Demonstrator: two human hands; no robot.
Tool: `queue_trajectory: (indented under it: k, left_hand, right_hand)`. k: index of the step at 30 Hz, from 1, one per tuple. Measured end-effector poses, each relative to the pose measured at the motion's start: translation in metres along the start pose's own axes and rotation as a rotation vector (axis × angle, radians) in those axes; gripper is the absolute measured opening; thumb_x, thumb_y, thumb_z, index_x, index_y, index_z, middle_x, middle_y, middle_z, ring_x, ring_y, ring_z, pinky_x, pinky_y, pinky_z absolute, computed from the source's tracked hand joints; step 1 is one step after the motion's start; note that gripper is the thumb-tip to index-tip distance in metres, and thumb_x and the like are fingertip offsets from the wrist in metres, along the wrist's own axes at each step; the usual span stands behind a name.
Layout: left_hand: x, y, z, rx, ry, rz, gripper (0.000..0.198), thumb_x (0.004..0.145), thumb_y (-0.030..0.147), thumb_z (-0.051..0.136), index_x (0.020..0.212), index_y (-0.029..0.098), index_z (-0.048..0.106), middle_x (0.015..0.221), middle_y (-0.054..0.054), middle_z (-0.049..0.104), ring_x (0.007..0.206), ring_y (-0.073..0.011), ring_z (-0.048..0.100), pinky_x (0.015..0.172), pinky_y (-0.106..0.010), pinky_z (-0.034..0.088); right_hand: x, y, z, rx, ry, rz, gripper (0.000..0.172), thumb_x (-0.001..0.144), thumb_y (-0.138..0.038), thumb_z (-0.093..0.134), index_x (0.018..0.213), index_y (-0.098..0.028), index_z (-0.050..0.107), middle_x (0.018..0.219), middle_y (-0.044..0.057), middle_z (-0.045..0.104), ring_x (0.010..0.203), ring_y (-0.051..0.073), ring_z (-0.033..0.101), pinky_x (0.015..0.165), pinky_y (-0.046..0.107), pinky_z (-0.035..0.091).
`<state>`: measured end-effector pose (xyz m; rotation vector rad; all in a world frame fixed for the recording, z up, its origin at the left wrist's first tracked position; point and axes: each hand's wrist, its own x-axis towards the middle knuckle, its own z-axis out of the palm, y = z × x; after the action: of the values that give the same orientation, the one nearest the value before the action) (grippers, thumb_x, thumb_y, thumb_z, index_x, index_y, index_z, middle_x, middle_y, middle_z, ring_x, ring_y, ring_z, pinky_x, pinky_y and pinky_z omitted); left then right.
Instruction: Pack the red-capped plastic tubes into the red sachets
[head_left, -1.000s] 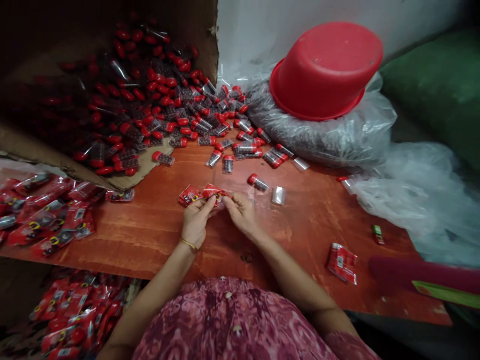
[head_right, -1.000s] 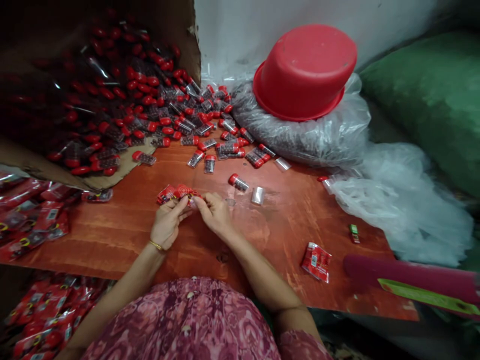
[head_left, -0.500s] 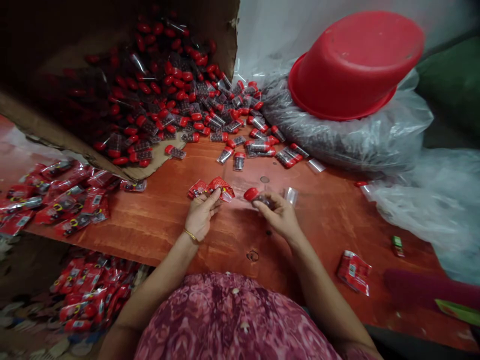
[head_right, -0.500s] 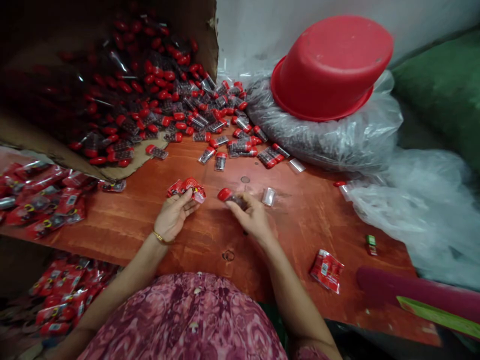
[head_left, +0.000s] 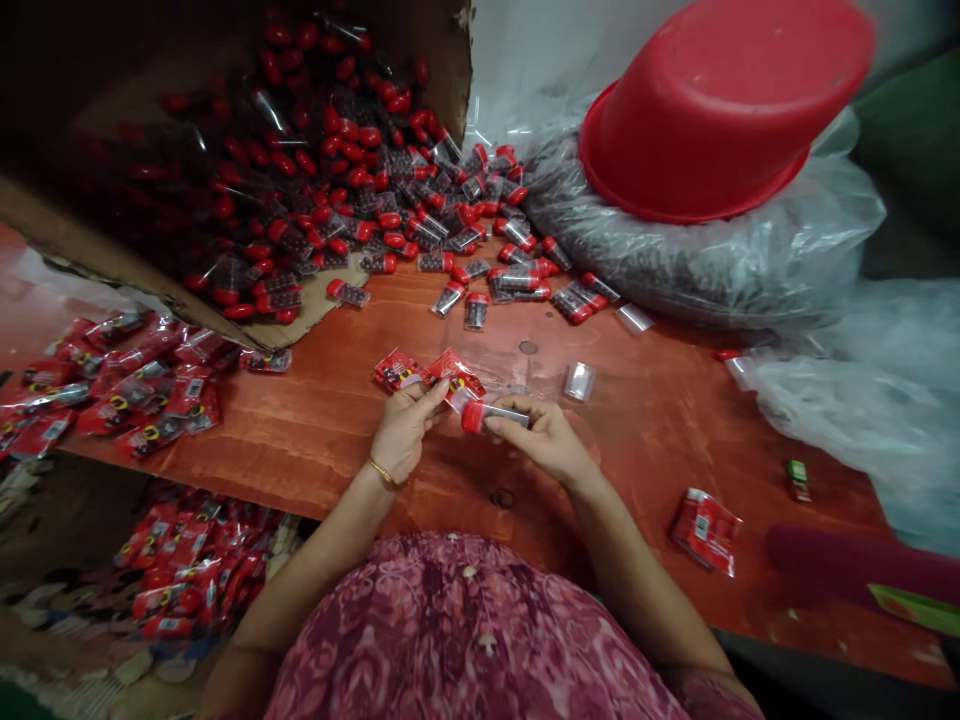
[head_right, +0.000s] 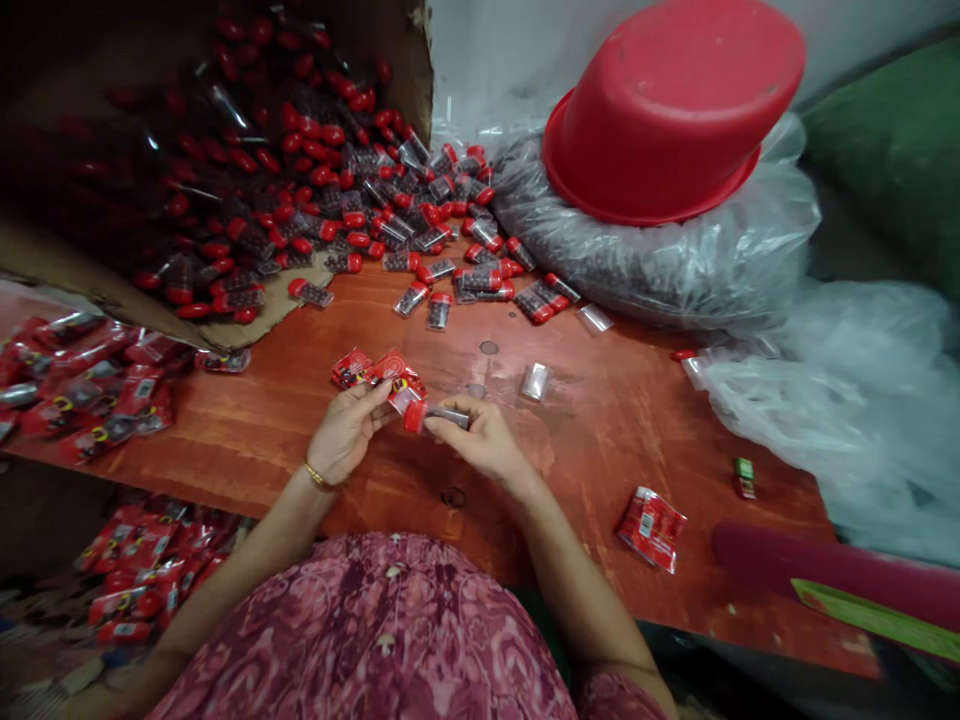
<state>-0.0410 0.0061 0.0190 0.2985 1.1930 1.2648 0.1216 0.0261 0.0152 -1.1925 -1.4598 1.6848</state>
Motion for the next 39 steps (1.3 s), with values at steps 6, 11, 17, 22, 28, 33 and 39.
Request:
queue_trajectory:
  k: [6,11,17,22,28,33,39]
  left_hand:
    - [-0.006,-0.002,0.008,0.004,-0.024,0.038,0.036,0.043,0.030,0.083,0.068,0.013,0.064,0.064,0.001,0.067,0.058,-0.0088,0.059,0.062,-0.022,0.046]
    - [-0.006,-0.010,0.011,-0.026,-0.004,0.068,0.040,0.042,0.023,0.084,0.075,0.013,0.066,0.072,0.000,0.070,0.063,-0.0090,0.061,0.069,-0.023,0.047]
    - [-0.006,-0.021,0.012,0.038,-0.008,0.111,0.034,0.042,0.023,0.084,0.067,0.013,0.064,0.066,-0.001,0.069,0.062,-0.0108,0.062,0.069,-0.025,0.048]
    - [-0.006,-0.023,0.011,0.034,-0.086,0.137,0.033,0.051,0.033,0.080,0.073,0.013,0.066,0.070,-0.001,0.068,0.067,-0.0121,0.062,0.072,-0.026,0.048]
    - [0.003,-0.017,0.006,0.135,-0.067,0.251,0.031,0.058,0.037,0.077,0.076,0.014,0.065,0.075,0.000,0.067,0.069,-0.0118,0.060,0.072,-0.026,0.048]
    - [0.004,-0.025,0.004,0.206,-0.092,0.256,0.031,0.064,0.040,0.072,0.075,0.011,0.068,0.072,-0.004,0.069,0.068,-0.0141,0.062,0.072,-0.027,0.048]
    - [0.002,-0.026,0.007,-0.027,-0.042,0.209,0.031,0.057,0.037,0.077,0.074,0.013,0.067,0.073,-0.003,0.068,0.072,-0.0137,0.062,0.073,-0.026,0.048]
  right_hand:
    - [0.000,0.002,0.002,0.022,0.024,-0.018,0.025,0.062,-0.039,0.069,0.068,-0.016,0.061,0.055,-0.002,0.056,0.049,0.008,0.046,0.047,0.021,0.034]
    - [0.001,0.004,0.004,0.038,0.099,-0.094,0.028,0.065,-0.043,0.067,0.070,-0.016,0.059,0.055,-0.003,0.053,0.048,0.007,0.042,0.046,0.021,0.032]
    - [0.004,0.009,0.008,0.040,0.200,-0.124,0.032,0.070,-0.049,0.063,0.072,-0.017,0.056,0.057,-0.003,0.052,0.049,0.008,0.043,0.046,0.021,0.034]
    - [0.004,0.015,0.017,0.044,0.234,-0.198,0.031,0.073,-0.049,0.060,0.075,-0.018,0.056,0.059,-0.003,0.051,0.052,0.009,0.043,0.049,0.021,0.035]
    - [0.006,0.016,0.021,0.051,0.170,-0.247,0.029,0.077,-0.048,0.056,0.077,-0.019,0.054,0.061,-0.003,0.049,0.053,0.009,0.042,0.049,0.021,0.034]
    - [0.010,0.018,0.023,-0.019,0.171,-0.278,0.029,0.079,-0.048,0.055,0.077,-0.019,0.052,0.064,-0.003,0.050,0.057,0.010,0.044,0.053,0.022,0.036]
    - [0.012,0.017,0.034,-0.010,0.090,-0.248,0.031,0.077,-0.051,0.056,0.078,-0.020,0.052,0.066,-0.003,0.048,0.057,0.009,0.043,0.054,0.022,0.040]
